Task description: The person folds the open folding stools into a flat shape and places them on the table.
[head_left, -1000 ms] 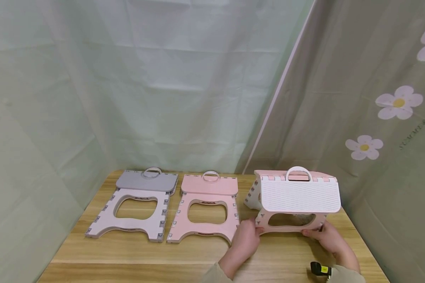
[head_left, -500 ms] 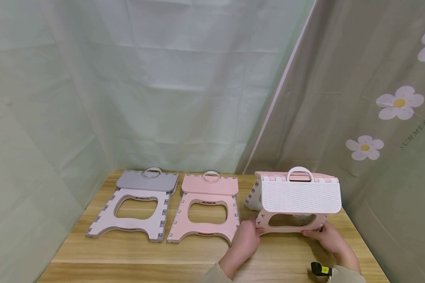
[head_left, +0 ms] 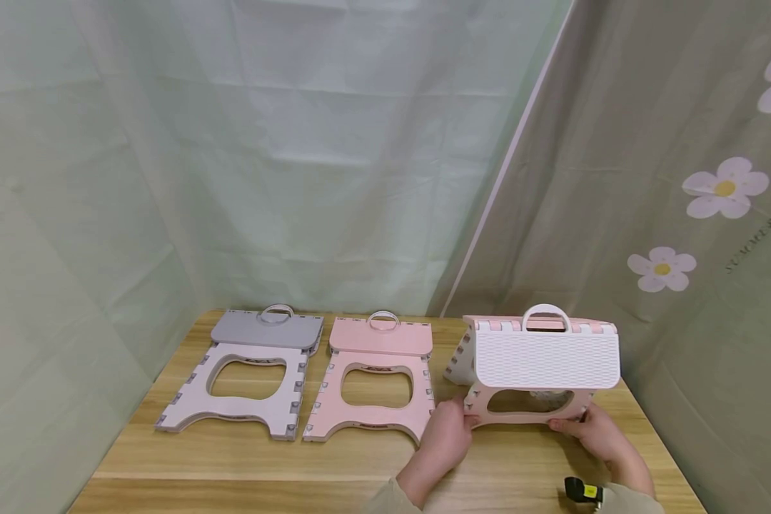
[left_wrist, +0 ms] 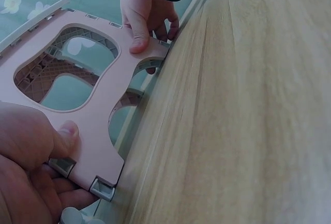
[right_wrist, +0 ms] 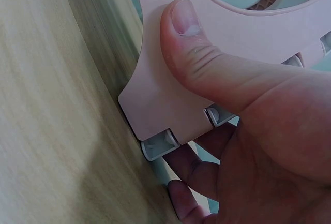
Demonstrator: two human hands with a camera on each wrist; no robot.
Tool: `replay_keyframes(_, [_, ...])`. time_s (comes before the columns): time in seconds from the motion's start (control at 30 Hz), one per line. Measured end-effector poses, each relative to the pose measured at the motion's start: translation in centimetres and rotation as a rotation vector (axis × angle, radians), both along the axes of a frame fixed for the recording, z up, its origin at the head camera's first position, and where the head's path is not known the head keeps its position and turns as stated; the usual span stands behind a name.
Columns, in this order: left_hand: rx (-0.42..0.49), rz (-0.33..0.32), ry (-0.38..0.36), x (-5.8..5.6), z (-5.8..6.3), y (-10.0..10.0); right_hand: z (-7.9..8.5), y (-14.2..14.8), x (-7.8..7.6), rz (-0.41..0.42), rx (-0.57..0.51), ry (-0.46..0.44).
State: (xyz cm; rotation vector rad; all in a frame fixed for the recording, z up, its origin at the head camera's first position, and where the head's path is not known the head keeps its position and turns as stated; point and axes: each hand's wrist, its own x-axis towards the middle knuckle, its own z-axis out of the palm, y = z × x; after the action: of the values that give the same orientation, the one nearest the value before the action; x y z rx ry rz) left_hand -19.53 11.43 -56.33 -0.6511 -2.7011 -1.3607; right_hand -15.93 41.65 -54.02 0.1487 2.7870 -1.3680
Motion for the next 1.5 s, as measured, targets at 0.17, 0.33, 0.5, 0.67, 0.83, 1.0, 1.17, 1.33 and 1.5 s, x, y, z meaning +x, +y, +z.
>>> replay_keyframes(0.17, [-0.007,-0.007,0.010,-0.01,-0.01,0.01,-0.07,-0.02,0.11,0.003,-0.010,0.000])
replay_keyframes(0.33, [-0.010,-0.009,0.012,0.02,-0.01,0.02,0.04,-0.03,0.18,0.010,0.002,0.002])
replay_keyframes(0.5, [-0.006,-0.004,0.015,0.09,0.02,0.04,0.09,-0.05,0.18,0.002,0.011,0.001])
replay_keyframes(0.67, [-0.002,-0.009,0.009,0.11,-0.03,0.08,0.08,-0.05,0.23,0.007,0.000,0.005])
replay_keyframes(0.83, [0.012,-0.015,-0.002,0.04,-0.14,0.09,-0.10,0.02,0.21,0.006,0.002,0.013])
replay_keyframes(1.0, [0.073,-0.015,-0.039,0.01,-0.13,-0.06,-0.33,0.10,0.08,0.001,0.009,0.019])
replay_keyframes(1.17, [0.127,0.015,-0.049,-0.24,-0.04,-0.35,-0.24,0.15,0.08,0.007,0.019,0.017])
replay_keyframes(1.33, [0.119,0.024,-0.024,-0.50,0.00,-0.51,-0.29,0.22,-0.01,0.021,0.005,0.028])
replay_keyframes(1.5, [0.107,0.020,-0.019,-0.55,0.10,-0.59,-0.29,0.21,-0.06,0.022,-0.017,0.022])
